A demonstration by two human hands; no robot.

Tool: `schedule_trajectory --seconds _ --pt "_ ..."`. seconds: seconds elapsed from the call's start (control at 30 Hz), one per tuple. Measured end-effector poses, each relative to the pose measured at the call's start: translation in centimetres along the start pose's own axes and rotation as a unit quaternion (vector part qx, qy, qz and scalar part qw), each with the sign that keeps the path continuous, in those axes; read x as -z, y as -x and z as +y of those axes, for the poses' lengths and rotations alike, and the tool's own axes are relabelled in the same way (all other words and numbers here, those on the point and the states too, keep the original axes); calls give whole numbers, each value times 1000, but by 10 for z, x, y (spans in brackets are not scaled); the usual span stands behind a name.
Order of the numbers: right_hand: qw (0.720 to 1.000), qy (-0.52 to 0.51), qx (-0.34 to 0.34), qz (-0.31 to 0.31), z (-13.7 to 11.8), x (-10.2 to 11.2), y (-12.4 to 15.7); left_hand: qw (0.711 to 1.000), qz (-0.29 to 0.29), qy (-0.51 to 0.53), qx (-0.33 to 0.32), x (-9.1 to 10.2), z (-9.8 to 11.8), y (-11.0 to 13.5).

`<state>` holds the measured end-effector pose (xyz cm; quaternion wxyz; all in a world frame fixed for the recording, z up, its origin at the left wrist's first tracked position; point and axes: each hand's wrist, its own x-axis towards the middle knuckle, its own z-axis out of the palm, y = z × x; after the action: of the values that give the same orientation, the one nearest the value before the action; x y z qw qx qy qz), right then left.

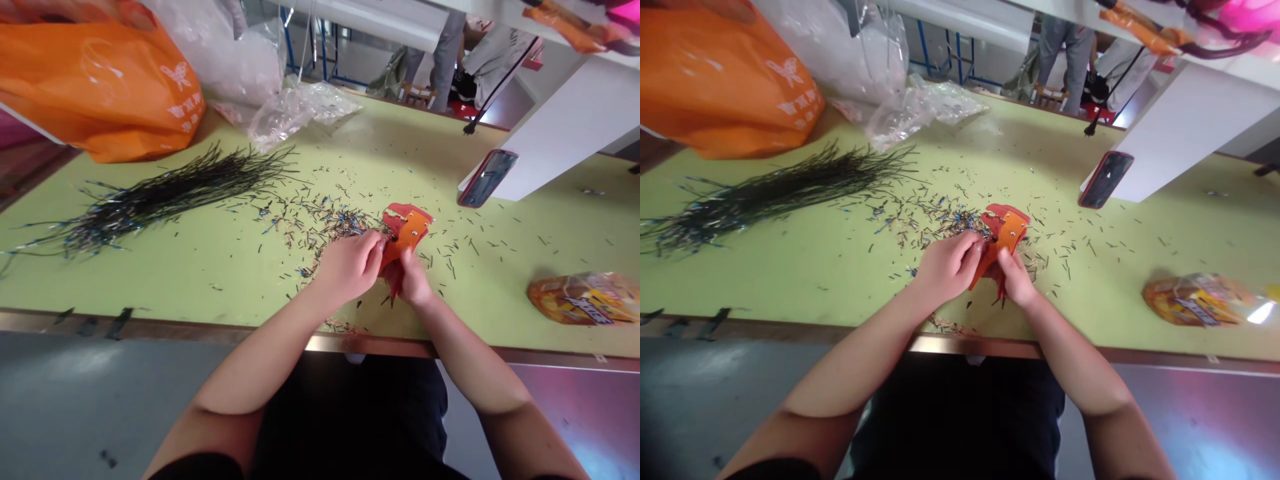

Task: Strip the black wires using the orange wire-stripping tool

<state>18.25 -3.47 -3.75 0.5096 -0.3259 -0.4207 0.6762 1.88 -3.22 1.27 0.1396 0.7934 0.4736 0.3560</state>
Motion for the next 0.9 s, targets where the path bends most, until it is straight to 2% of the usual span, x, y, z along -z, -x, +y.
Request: schedule_trajectory --seconds 0.17,0.27,0.5,0.7,0.9 --pt "998 13 -45 -44 -6 1 0 1000 8 4 21 5 -5 -3" --pt "997 15 -43 -66 -10 1 -1 999 11 6 34 6 -7 -4" --pt "999 18 -29 0 -7 4 -3 1000 0 1 17 3 -6 -4" --pt "999 40 22 26 -17 -1 -3 998 62 13 22 3 -10 -4" --pt "998 52 15 17 -16 0 -3 996 84 -1 8 0 -9 -3"
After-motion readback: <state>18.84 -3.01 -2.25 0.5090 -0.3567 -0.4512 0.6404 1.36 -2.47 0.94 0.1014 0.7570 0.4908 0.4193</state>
